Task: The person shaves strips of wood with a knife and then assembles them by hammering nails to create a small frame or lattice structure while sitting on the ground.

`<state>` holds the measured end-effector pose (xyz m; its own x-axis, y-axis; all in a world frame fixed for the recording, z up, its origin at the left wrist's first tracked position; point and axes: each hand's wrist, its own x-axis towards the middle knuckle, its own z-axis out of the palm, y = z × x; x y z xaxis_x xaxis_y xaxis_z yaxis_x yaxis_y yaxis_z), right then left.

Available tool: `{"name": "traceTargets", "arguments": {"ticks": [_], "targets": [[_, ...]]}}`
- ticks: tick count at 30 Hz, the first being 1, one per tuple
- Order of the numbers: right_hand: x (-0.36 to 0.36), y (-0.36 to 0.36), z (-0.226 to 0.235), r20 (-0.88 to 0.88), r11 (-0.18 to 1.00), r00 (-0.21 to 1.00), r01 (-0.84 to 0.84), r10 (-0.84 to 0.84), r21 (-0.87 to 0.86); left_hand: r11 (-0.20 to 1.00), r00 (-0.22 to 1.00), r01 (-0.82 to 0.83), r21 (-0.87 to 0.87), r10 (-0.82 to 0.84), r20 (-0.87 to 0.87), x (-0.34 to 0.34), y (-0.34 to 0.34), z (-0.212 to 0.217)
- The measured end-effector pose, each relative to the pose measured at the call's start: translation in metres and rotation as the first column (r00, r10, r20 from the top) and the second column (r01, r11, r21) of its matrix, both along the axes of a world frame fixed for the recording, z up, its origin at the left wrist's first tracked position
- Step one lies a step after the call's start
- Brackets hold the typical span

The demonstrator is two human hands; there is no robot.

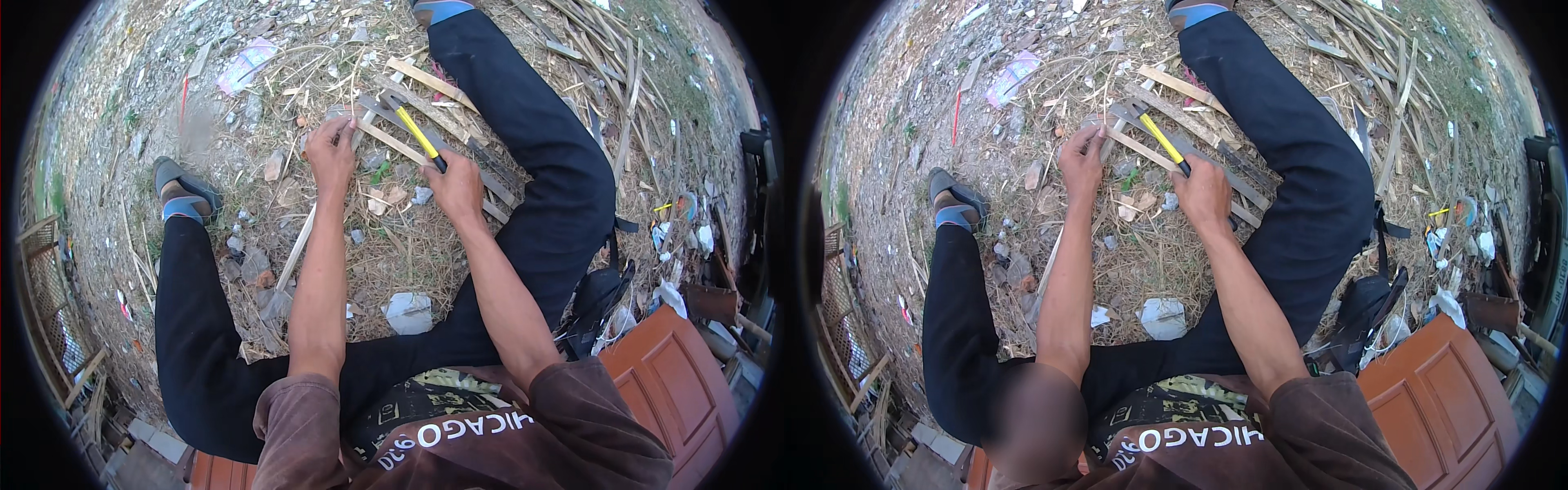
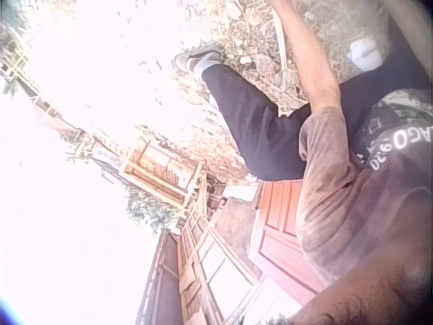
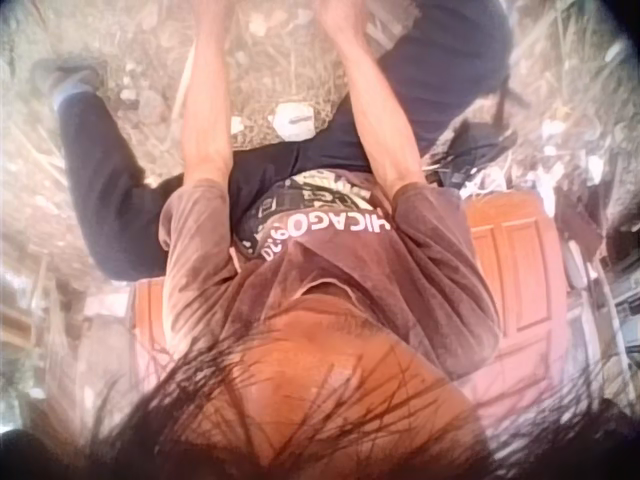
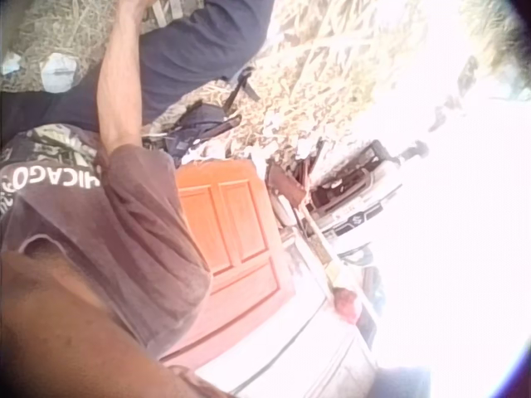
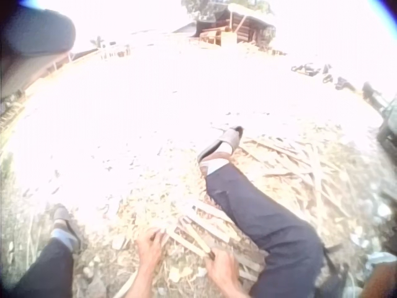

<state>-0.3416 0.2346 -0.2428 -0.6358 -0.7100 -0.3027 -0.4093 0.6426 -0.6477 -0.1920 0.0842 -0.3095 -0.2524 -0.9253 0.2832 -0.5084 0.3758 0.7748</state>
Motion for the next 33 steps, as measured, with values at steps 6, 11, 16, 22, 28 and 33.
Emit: {"name": "traceTargets", "arguments": {"ticks": [6,11,16,22,28,33], "targets": [[-0.002,0.0,-0.003,0.009,1.0,1.0,-0.024,0.024,0.004,0.901,0.951,-0.015,0.433,0.147,-0.272,0.001,0.0,0.007],[-0.001,0.001,-0.006,-0.022,1.0,1.0,-0.007,0.007,-0.017,0.918,0.912,-0.007,0.395,0.168,-0.374,-0.001,-0.002,0.008],[-0.001,0.001,-0.007,-0.043,1.0,0.999,-0.021,0.02,-0.023,0.921,0.884,0.008,0.39,0.176,-0.434,-0.003,-0.001,0.005],[0.0,0.0,-0.001,-0.034,0.999,0.999,-0.012,0.011,-0.041,0.98,0.954,0.024,0.196,0.036,-0.296,0.001,-0.005,-0.004],[-0.001,0.002,-0.003,0.018,1.0,0.999,-0.03,0.029,0.004,0.934,0.984,-0.004,0.356,0.067,-0.167,-0.009,-0.003,0.012],[0.001,0.003,-0.01,-0.048,0.997,0.999,-0.013,0.01,-0.075,0.926,0.978,-0.009,0.377,0.086,-0.188,-0.009,-0.004,0.01]]}}
